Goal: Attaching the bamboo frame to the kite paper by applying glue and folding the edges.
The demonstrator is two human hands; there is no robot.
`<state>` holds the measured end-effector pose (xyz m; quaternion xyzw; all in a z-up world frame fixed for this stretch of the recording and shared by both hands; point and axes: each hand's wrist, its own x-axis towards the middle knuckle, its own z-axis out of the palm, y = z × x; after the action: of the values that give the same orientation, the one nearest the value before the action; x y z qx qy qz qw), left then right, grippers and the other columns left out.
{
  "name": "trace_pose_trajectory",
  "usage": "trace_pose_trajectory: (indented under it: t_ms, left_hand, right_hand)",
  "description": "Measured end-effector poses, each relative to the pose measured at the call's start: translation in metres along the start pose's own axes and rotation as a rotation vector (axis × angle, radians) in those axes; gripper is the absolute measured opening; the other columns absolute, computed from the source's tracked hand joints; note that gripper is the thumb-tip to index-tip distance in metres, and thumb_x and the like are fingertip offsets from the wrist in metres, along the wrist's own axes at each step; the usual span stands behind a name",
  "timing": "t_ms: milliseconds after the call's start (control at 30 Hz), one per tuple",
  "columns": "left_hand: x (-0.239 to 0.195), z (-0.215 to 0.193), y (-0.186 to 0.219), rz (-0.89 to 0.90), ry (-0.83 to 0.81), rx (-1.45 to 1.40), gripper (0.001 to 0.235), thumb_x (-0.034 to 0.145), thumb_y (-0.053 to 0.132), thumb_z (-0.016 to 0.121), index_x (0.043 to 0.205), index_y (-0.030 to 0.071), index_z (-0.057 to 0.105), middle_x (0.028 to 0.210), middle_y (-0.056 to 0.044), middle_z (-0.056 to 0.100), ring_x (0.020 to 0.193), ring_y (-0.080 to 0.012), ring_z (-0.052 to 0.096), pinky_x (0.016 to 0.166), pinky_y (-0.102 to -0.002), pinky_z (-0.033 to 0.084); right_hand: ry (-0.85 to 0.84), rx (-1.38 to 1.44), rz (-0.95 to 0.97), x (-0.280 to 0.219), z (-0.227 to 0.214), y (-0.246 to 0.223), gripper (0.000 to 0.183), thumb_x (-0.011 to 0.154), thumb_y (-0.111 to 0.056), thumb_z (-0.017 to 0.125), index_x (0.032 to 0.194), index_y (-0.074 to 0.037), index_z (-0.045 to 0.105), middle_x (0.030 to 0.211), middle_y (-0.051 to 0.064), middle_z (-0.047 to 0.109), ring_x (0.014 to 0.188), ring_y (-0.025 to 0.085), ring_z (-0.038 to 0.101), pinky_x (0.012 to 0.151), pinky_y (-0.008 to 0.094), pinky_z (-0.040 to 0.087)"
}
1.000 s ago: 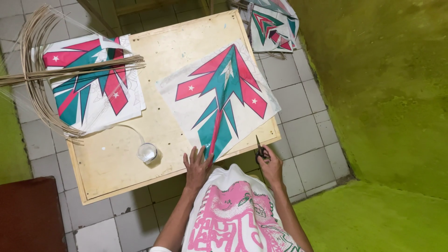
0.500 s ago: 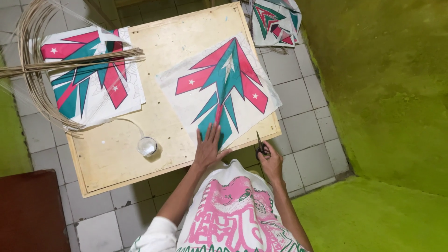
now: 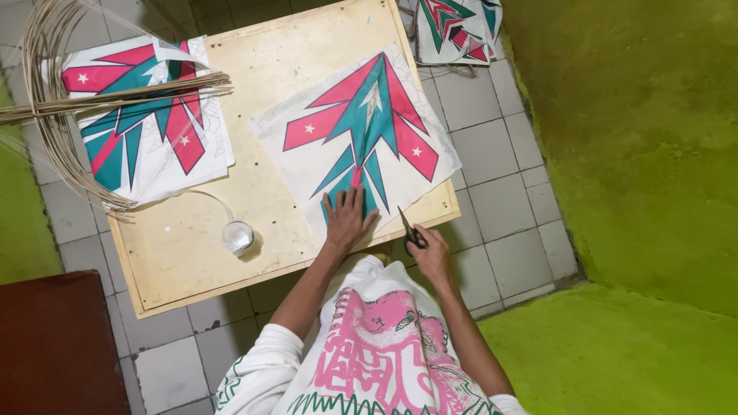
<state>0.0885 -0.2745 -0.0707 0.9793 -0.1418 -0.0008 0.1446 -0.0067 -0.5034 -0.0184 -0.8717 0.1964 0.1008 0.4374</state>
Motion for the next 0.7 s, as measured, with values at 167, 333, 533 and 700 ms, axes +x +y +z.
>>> trace_pose_trajectory:
  t_ms: [167, 333, 533, 700]
  left_hand:
    - [0.019, -0.008, 0.006, -0.059, 0.039, -0.012, 0.078, 0.102, 0.066, 0.038, 0.158, 0.011, 0.038, 0.121, -0.010, 0.053, 0.111, -0.0304, 0.051, 0.108, -0.068, 0.025]
    - [0.047, 0.007, 0.006, -0.094, 0.122, -0.002, 0.070, 0.103, 0.063, 0.041, 0.146, 0.009, 0.050, 0.100, -0.007, 0.047, 0.094, -0.0292, 0.050, 0.098, -0.061, 0.032]
    - [0.080, 0.015, 0.015, -0.169, 0.296, 0.046, 0.065, 0.101, 0.065, 0.046, 0.138, 0.011, 0.050, 0.118, -0.012, 0.047, 0.115, -0.0320, 0.049, 0.104, -0.064, 0.031]
    - [0.100, -0.003, 0.033, -0.155, -0.024, -0.042, 0.064, 0.111, 0.050, 0.026, 0.167, 0.018, 0.019, 0.175, -0.003, 0.010, 0.161, -0.0268, 0.003, 0.125, -0.064, -0.002]
  right_hand:
    - [0.059, 0.098, 0.002, 0.031, -0.002, -0.022, 0.045, 0.078, -0.011, 0.086, 0.122, -0.010, 0.076, 0.101, 0.016, 0.074, 0.090, 0.024, 0.076, 0.079, 0.033, 0.064]
    - [0.023, 0.237, 0.085, 0.064, -0.021, -0.045, 0.039, 0.081, -0.006, 0.084, 0.118, -0.007, 0.076, 0.099, 0.015, 0.077, 0.089, 0.020, 0.076, 0.077, 0.033, 0.063]
    - [0.004, 0.077, -0.061, 0.114, -0.030, -0.047, 0.035, 0.078, -0.009, 0.086, 0.112, -0.011, 0.079, 0.093, 0.013, 0.077, 0.086, 0.019, 0.075, 0.077, 0.033, 0.061]
    - [-0.127, -0.189, -0.291, 0.153, -0.038, -0.052, 0.037, 0.081, -0.011, 0.084, 0.118, -0.007, 0.076, 0.099, 0.019, 0.073, 0.098, 0.037, 0.072, 0.085, 0.044, 0.060]
